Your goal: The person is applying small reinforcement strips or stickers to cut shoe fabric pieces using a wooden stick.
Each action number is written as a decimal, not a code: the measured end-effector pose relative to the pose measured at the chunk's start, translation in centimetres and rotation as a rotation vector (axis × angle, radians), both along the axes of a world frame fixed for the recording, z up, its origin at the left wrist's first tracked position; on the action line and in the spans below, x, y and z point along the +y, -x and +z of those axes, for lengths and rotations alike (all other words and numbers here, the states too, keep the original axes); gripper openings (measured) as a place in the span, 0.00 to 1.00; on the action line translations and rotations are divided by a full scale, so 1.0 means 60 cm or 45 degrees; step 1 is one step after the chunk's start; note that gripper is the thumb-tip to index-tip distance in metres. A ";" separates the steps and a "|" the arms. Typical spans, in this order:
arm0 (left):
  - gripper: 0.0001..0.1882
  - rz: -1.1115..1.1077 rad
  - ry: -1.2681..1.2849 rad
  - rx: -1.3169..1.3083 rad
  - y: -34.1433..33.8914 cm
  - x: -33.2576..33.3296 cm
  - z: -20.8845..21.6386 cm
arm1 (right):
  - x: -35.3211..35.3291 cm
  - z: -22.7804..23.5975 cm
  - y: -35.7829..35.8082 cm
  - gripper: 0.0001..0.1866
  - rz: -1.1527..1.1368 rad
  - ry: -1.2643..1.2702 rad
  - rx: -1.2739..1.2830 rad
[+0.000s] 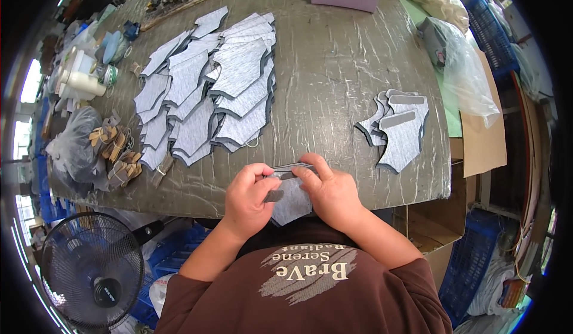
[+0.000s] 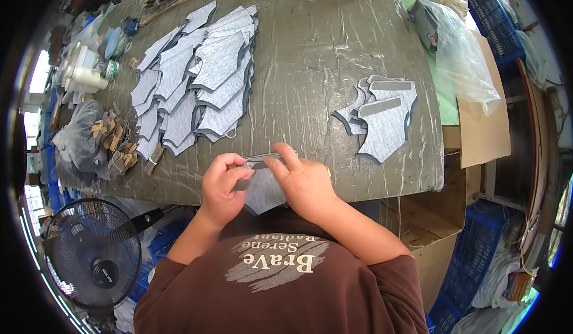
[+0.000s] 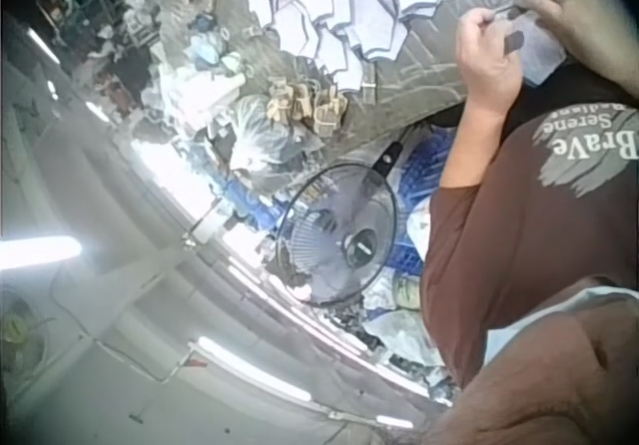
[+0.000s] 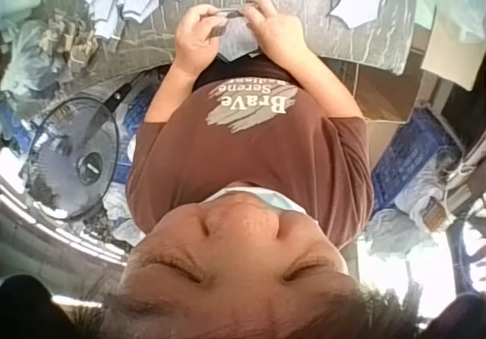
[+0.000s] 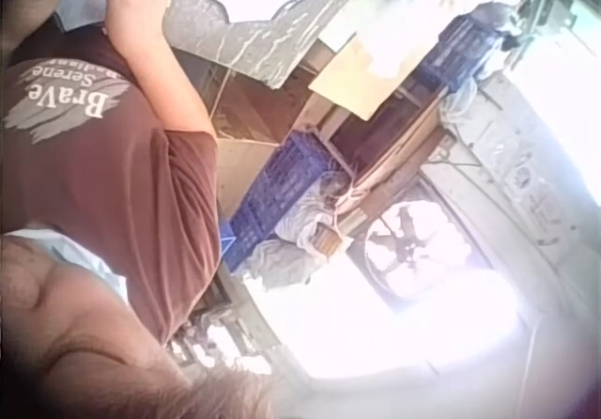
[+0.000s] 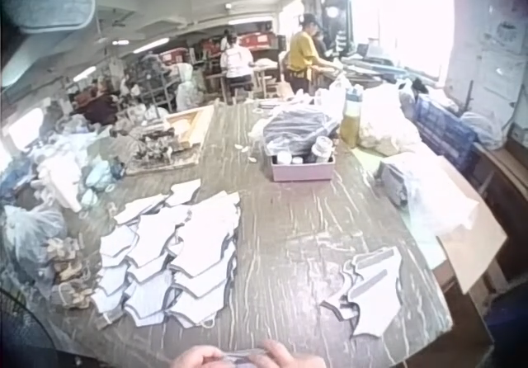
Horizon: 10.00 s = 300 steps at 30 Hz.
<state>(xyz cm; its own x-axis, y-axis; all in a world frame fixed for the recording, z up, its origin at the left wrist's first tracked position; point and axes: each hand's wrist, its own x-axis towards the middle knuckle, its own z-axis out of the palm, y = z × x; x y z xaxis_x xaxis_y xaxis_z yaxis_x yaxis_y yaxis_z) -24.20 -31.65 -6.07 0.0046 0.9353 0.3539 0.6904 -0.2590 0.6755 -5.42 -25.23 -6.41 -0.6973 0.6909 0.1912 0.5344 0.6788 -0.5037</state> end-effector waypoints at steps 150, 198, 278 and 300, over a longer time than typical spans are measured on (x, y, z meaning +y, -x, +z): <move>0.07 0.250 0.573 -0.395 0.046 0.025 -0.002 | 0.058 0.010 0.044 0.14 0.036 0.156 -0.150; 0.14 -0.205 0.201 -0.490 -0.007 0.034 0.049 | 0.015 0.067 0.003 0.05 -0.260 0.881 0.673; 0.02 0.268 0.873 -0.905 0.036 0.033 0.010 | -0.008 -0.016 -0.018 0.08 -0.073 -0.105 0.079; 0.05 0.306 0.796 -0.641 0.039 0.035 -0.001 | -0.008 -0.019 -0.015 0.07 0.011 -0.197 -0.095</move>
<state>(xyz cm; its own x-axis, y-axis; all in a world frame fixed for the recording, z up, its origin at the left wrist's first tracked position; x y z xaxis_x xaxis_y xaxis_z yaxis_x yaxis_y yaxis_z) -26.55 -29.58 -6.14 -0.2396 0.9152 -0.3240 0.2563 0.3815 0.8881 -4.49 -25.69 -7.53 -0.7193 0.6510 0.2425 0.5602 0.7500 -0.3518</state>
